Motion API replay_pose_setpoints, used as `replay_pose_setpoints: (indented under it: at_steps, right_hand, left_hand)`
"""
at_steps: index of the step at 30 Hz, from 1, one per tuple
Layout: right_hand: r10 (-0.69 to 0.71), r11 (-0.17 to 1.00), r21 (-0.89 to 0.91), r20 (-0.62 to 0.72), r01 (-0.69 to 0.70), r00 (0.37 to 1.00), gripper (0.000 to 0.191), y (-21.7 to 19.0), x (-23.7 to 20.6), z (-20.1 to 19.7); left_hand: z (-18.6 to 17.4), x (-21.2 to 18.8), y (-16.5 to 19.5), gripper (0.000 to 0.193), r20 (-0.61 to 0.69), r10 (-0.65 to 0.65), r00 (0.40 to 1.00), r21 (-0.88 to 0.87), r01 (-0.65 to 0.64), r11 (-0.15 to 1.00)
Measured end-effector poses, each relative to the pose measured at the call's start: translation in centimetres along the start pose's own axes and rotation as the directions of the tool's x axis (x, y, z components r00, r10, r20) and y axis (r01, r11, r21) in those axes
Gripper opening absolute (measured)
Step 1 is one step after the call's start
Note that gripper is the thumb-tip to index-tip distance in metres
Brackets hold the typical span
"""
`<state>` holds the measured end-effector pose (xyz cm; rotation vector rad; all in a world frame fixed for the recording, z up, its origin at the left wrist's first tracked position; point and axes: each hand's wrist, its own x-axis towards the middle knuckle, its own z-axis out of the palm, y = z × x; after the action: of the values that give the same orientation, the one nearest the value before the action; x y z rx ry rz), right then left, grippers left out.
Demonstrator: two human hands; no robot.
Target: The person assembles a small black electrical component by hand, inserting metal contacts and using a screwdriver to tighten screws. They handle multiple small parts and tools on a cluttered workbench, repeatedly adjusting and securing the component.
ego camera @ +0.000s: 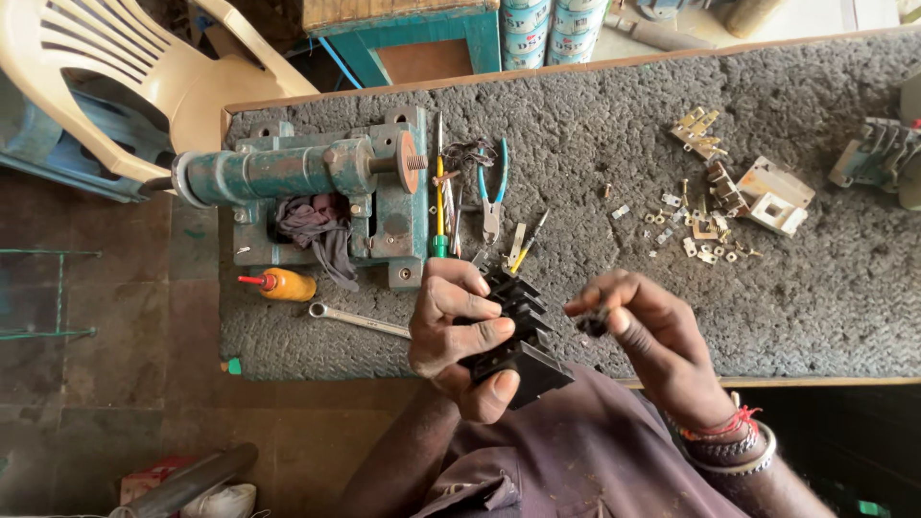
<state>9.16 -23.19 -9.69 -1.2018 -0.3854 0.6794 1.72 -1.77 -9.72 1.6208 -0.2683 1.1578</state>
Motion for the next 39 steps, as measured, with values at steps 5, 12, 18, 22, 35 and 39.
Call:
replay_pose_setpoints:
  at_steps: [5,12,18,22,35,39]
  right_hand:
    - [0.023,0.993,0.116,-0.091,-0.012,0.996,0.009,1.7,0.2,-0.2]
    - [-0.034,0.999,-0.032,0.117,0.038,0.993,0.035,0.6,1.5,0.4]
    - [0.019,0.989,0.137,0.239,-0.053,0.971,0.056,0.6,2.3,1.5]
    - [0.108,0.962,0.231,0.155,-0.142,0.982,0.057,1.6,2.0,1.4]
    - [0.03,0.929,0.361,0.137,-0.078,0.99,0.058,2.6,2.1,0.3]
    - [-0.026,0.97,0.242,0.17,-0.017,0.985,0.057,2.1,2.4,0.3]
  left_hand:
    - [0.8,-0.3,-1.7,0.054,-0.029,0.089,0.996,-0.008,-0.09,0.996]
    - [-0.3,1.3,-0.9,0.088,0.236,0.071,0.969,0.052,-0.085,0.995]
    - [-1.6,2.7,0.9,0.116,0.439,0.023,0.898,0.332,-0.186,0.925]
    - [-1.3,3.0,1.0,0.119,0.435,-0.008,0.9,0.35,-0.161,0.923]
    - [-2.2,1.5,-0.9,0.096,0.326,-0.305,0.895,0.245,0.232,0.941]
    - [-2.2,0.4,-1.1,0.099,0.383,-0.693,0.611,0.015,0.746,0.666]
